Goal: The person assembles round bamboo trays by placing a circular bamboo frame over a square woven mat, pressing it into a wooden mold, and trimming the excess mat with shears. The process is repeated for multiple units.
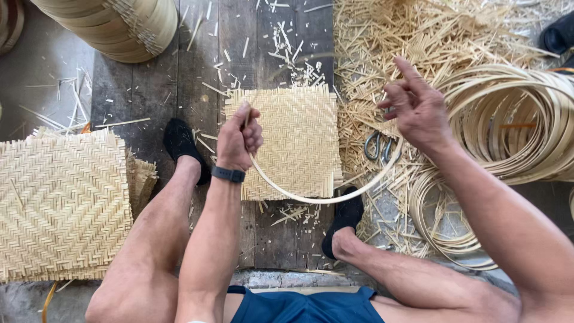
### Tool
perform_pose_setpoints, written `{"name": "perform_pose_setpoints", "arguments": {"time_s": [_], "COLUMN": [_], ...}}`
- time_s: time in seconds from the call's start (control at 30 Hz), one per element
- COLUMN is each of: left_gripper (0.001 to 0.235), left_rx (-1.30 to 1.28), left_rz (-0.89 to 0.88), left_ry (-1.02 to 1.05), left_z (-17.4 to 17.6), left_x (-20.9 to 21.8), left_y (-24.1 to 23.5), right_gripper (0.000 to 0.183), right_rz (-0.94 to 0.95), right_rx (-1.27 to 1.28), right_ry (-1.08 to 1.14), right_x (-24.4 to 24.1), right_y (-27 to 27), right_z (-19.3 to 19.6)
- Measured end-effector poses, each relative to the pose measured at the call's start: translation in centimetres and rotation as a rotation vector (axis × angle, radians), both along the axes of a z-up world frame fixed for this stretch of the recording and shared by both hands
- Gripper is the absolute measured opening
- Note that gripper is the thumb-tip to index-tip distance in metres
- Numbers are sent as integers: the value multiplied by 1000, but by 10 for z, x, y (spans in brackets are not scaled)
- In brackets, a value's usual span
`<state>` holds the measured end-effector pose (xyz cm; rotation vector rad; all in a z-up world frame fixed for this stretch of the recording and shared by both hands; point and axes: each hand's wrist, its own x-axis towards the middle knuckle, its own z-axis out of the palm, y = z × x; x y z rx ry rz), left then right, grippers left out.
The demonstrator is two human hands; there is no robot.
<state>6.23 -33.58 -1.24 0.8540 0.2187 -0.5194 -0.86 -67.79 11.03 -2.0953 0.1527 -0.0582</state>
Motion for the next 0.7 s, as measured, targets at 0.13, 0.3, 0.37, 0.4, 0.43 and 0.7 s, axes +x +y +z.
{"name": "perform_pose_setpoints", "arguments": {"time_s": [0.13,0.3,0.37,0.4,0.43,0.7], "left_gripper": [31,31,35,37,41,36], "left_rx": [-38,198,197,123,51,119], "left_rz": [-92,-158,-72,2,69,25], "left_ry": [-70,-53,-38,-24,-14,18], "left_z": [7,24,25,24,22,-5], "left_x": [-13,-15,-22,-25,-28,-22], "left_y": [-2,-17,-28,-34,-38,-17], "right_gripper": [68,69,68,68,69,76], "right_rz": [221,145,42,-8,-36,-9], "right_rx": [-635,-1008,-907,-855,-831,-417], "right_ry": [-310,-248,-161,-117,-71,94], "right_x": [27,38,36,36,35,27], "right_y": [9,35,46,53,61,32], "right_z": [-22,-52,-62,-67,-71,-44]}}
